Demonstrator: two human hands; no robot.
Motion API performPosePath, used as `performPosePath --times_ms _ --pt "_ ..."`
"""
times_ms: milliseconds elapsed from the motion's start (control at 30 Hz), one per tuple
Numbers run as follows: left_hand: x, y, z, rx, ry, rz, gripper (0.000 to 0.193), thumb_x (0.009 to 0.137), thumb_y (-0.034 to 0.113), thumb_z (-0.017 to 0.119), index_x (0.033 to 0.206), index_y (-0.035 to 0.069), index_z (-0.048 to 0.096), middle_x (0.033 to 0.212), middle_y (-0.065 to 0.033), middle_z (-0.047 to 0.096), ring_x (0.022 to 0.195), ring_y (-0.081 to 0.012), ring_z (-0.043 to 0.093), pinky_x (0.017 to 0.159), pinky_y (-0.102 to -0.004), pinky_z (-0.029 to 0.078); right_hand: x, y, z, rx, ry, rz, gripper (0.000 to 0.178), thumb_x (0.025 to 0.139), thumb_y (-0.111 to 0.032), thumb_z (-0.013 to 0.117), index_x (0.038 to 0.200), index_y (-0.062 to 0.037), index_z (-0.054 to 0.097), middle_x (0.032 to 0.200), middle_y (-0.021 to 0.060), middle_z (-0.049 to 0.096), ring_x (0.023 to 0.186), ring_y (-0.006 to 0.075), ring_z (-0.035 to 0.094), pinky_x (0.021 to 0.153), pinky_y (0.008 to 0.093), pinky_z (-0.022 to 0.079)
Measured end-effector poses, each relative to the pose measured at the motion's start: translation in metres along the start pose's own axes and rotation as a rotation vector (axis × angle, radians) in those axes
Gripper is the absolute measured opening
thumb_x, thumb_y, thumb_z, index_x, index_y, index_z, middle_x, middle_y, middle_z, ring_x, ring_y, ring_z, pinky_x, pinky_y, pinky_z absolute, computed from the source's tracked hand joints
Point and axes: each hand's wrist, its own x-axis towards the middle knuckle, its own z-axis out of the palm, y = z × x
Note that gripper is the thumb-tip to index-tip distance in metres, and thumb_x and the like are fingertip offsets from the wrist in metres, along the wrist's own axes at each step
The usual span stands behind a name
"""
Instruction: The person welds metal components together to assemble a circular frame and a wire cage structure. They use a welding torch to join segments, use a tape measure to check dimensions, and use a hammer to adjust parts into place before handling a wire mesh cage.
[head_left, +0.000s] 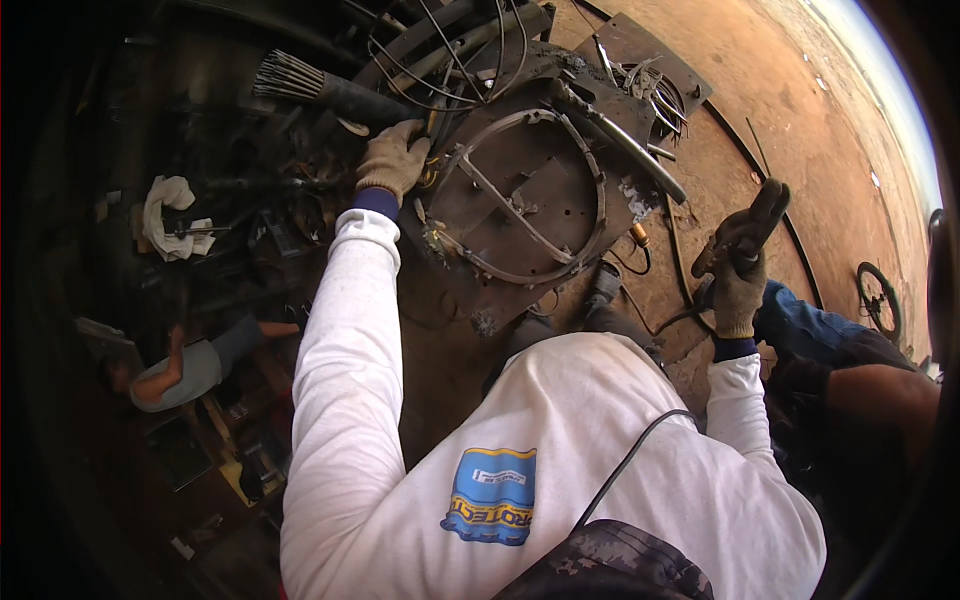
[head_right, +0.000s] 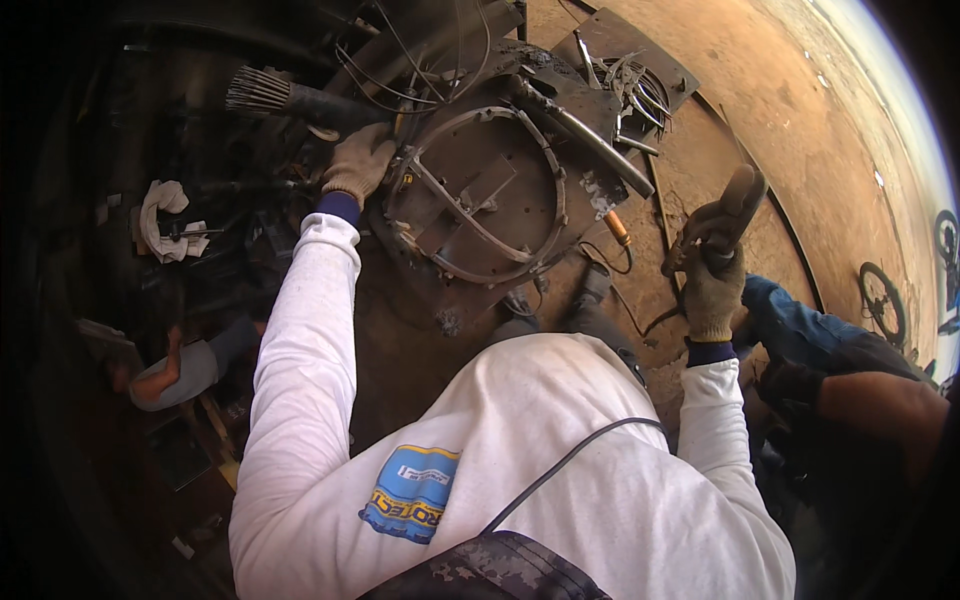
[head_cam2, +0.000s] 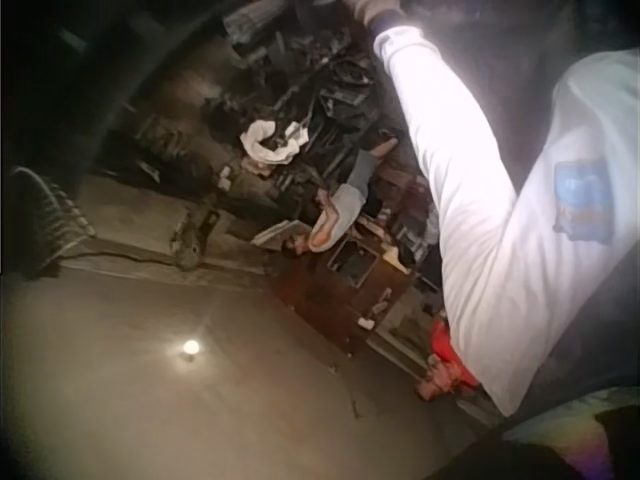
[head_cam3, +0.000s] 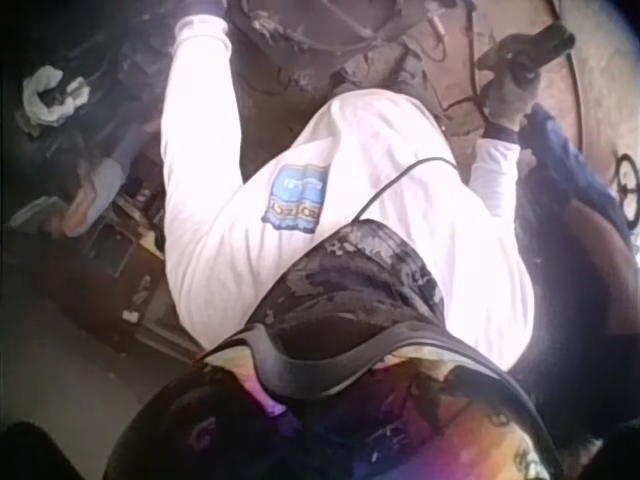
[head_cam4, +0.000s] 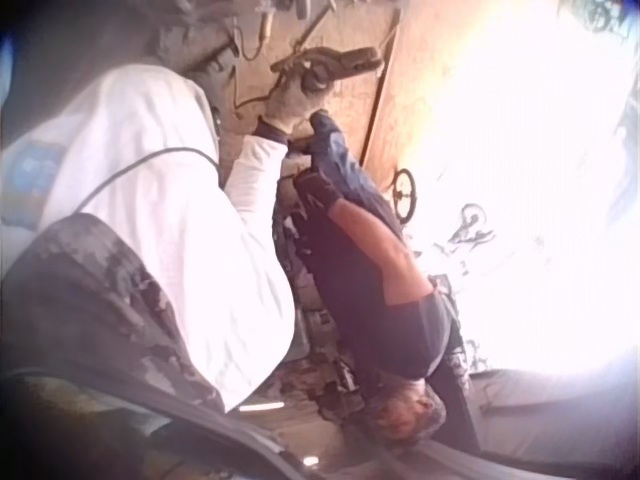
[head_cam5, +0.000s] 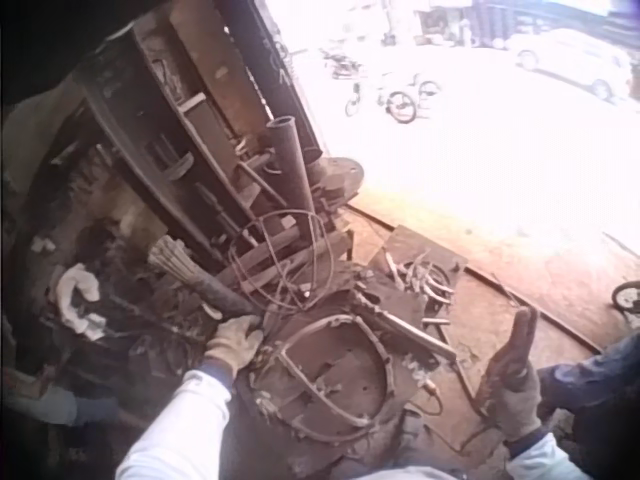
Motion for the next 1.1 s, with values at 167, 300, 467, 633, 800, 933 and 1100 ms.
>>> performPosePath --times_ms 167,300,467,633,800,933,1100 --pt "0.014 0.009 0.003 0.149 -0.034 -0.094 0.051 0.088 0.039 0.07 0.126 0.006 0.064 0.126 -0.0222 0.066 0.12 -0.0405 0.061 0.104 -0.0452 0.049 -0.003 -0.002 -0.001 -0.047 0.015 -0.014 0.027 0.091 0.005 0.064 0.116 -0.0027 0.055 0.102 0.0061 0.066 0.085 0.014 0.068 0.075 0.0284 0.058" --pt "0.018 0.028 -0.006 0.312 -0.065 -0.178 0.051 0.089 0.044 0.068 0.122 0.006 0.064 0.123 -0.0228 0.067 0.118 -0.0396 0.063 0.101 -0.0444 0.051 -0.006 -0.012 0.001 -0.068 0.009 0.014 0.027 0.091 0.006 0.063 0.115 -0.002 0.055 0.099 0.0059 0.066 0.083 0.0142 0.068 0.074 0.0284 0.058" --pt "0.017 0.039 -0.008 0.448 -0.04 -0.147 0.047 0.092 0.046 0.064 0.119 0.007 0.065 0.121 -0.0199 0.069 0.114 -0.0375 0.066 0.099 -0.0434 0.053 -0.005 -0.014 0.0 -0.137 0.017 -0.007 0.026 0.09 0.006 0.062 0.114 -0.0015 0.054 0.097 0.0061 0.066 0.083 0.0144 0.068 0.074 0.0283 0.058" --pt "0.011 0.035 -0.008 0.256 0.058 -0.2 0.038 0.095 0.039 0.061 0.113 0.007 0.069 0.115 -0.0182 0.071 0.108 -0.0393 0.068 0.094 -0.0445 0.054 -0.002 -0.013 0.001 -0.071 0.015 0.007 0.027 0.09 0.004 0.064 0.115 -0.0022 0.055 0.097 0.0053 0.065 0.083 0.0129 0.066 0.073 0.0276 0.057" --pt "0.013 0.03 -0.012 -0.034 0.363 0.212 0.025 0.092 0.029 0.065 0.103 0.008 0.072 0.099 -0.0169 0.074 0.094 -0.0383 0.071 0.082 -0.0453 0.057 0.003 -0.002 -0.003 -0.064 0.018 -0.018 0.03 0.089 0.003 0.066 0.116 -0.0033 0.055 0.097 0.0042 0.065 0.082 0.0112 0.064 0.073 0.0257 0.055" --pt "0.015 0.063 -0.045 0.04 0.488 0.559 0.02 0.09 0.016 0.066 0.104 0.004 0.073 0.094 -0.0162 0.075 0.086 -0.036 0.071 0.078 -0.0434 0.057 0.001 -0.007 0.0 -0.073 0.031 0.001 0.032 0.088 0.004 0.066 0.117 -0.0037 0.056 0.097 0.0034 0.064 0.083 0.0105 0.064 0.072 0.025 0.055" --pt "0.04 0.134 -0.063 0.253 0.39 0.82 0.017 0.086 0.017 0.067 0.1 0.01 0.075 0.095 -0.0104 0.075 0.085 -0.0329 0.071 0.075 -0.0445 0.057 0.002 -0.002 0.001 -0.018 0.069 0.021 0.033 0.087 0.004 0.067 0.117 -0.0046 0.056 0.099 0.0027 0.064 0.083 0.01 0.064 0.071 0.0244 0.054"
